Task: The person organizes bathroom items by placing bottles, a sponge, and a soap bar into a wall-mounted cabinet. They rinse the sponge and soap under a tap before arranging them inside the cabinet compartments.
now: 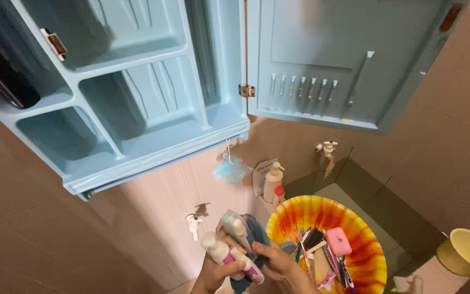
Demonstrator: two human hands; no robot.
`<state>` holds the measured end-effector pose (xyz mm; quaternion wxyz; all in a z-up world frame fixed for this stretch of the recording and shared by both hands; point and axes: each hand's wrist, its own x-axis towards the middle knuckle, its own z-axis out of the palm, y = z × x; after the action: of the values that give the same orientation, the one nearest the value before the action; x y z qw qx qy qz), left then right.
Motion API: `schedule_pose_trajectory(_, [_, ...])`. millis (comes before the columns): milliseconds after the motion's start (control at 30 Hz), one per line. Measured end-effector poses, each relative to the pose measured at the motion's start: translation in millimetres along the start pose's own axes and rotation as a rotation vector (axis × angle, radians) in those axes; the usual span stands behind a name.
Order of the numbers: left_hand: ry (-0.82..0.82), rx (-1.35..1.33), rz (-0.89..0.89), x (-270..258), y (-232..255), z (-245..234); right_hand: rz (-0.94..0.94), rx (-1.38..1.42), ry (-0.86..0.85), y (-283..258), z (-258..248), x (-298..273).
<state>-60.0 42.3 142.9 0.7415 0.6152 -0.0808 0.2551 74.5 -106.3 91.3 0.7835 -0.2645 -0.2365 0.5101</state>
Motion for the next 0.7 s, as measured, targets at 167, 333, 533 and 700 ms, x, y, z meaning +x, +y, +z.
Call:
schedule_pose_trajectory(167, [0.019,-0.19,-0.246,1,0,6,-0.099,0.018,0.079,-7,7,-8])
schedule_pose_trajectory(333, [0.093,-0.394,-0.249,-12,-36,-13,-0.298,-0.583,0.507,-16,24,-2])
schedule_pose_trajectory(533, [0.245,-0.542,-0.313,-7,-39,-5,-0.817,-1.142,0.432,15,11,7])
schedule_pose_trajectory(700, [0.251,-0.608,-0.294,-12,-38,-8,-0.545,-0.79,0.593,23,-48,4])
